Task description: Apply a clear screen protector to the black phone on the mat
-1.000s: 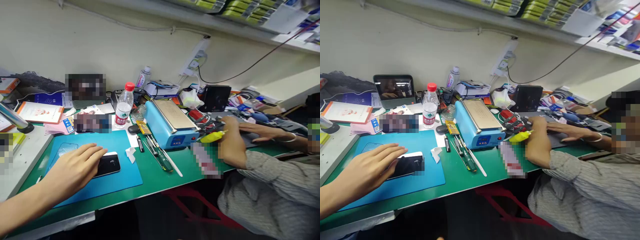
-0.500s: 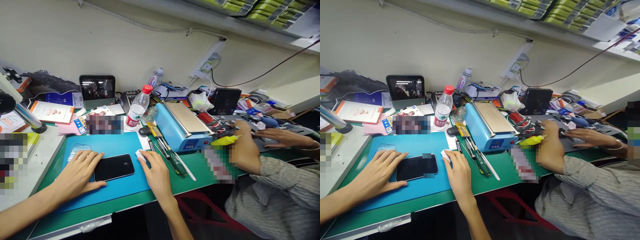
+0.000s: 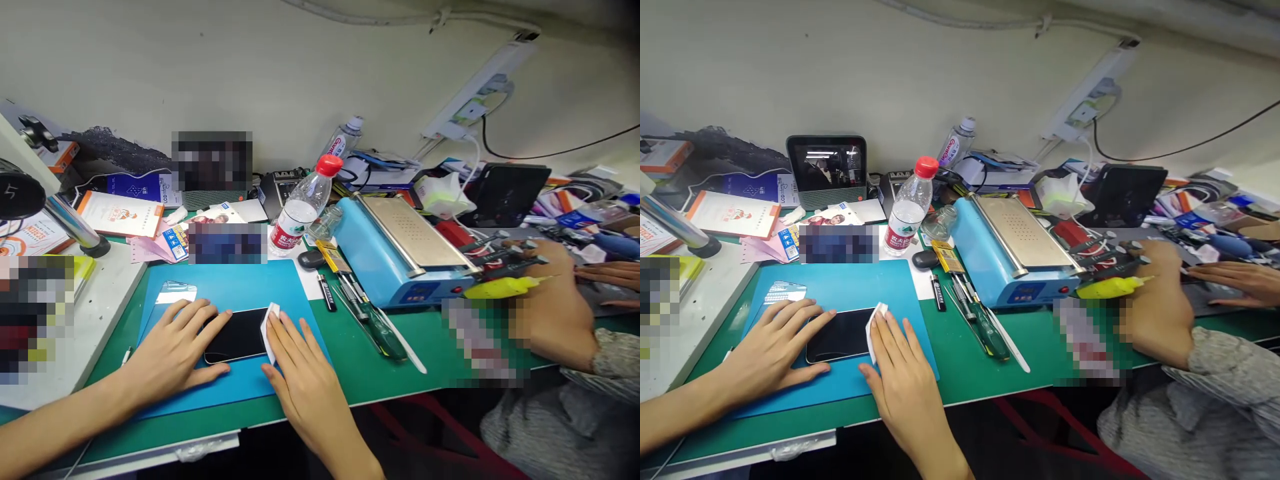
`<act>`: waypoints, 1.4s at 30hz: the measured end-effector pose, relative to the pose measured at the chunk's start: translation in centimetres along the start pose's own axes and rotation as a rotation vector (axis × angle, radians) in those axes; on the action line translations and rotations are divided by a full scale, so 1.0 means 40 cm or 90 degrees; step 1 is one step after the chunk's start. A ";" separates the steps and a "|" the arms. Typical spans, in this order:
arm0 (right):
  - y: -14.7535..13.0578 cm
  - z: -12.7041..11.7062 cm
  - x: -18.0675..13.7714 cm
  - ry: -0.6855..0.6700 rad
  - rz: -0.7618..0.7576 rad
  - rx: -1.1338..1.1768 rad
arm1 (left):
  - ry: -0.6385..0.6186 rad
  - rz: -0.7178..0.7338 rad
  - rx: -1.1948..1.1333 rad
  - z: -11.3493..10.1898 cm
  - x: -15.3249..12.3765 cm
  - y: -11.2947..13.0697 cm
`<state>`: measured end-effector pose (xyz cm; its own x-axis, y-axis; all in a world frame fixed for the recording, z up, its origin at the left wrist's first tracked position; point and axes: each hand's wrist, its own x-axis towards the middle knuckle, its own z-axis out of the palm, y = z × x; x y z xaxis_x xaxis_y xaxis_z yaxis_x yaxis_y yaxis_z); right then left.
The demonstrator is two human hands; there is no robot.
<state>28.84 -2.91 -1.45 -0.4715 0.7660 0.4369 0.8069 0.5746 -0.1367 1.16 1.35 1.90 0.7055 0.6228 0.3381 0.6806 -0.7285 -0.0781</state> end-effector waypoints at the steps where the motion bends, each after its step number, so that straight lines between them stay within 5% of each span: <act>1: 0.004 0.004 0.011 0.001 0.001 0.002 | -0.003 0.000 -0.001 0.000 0.000 0.000; 13: -0.005 -0.012 -0.004 0.009 0.010 -0.023 | -0.005 -0.032 -0.074 -0.003 -0.002 0.005; 29: -0.071 -0.024 -0.016 -0.019 -0.018 -0.031 | 0.019 0.008 0.008 -0.014 -0.003 0.022; 42: -0.141 0.001 0.043 -0.016 -0.026 0.025 | 0.017 0.016 0.011 -0.017 0.007 0.013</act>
<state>23.47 -4.83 0.04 -0.5125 0.7484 0.4210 0.7729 0.6157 -0.1537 1.58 0.95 2.60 0.7168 0.5964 0.3613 0.6665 -0.7383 -0.1035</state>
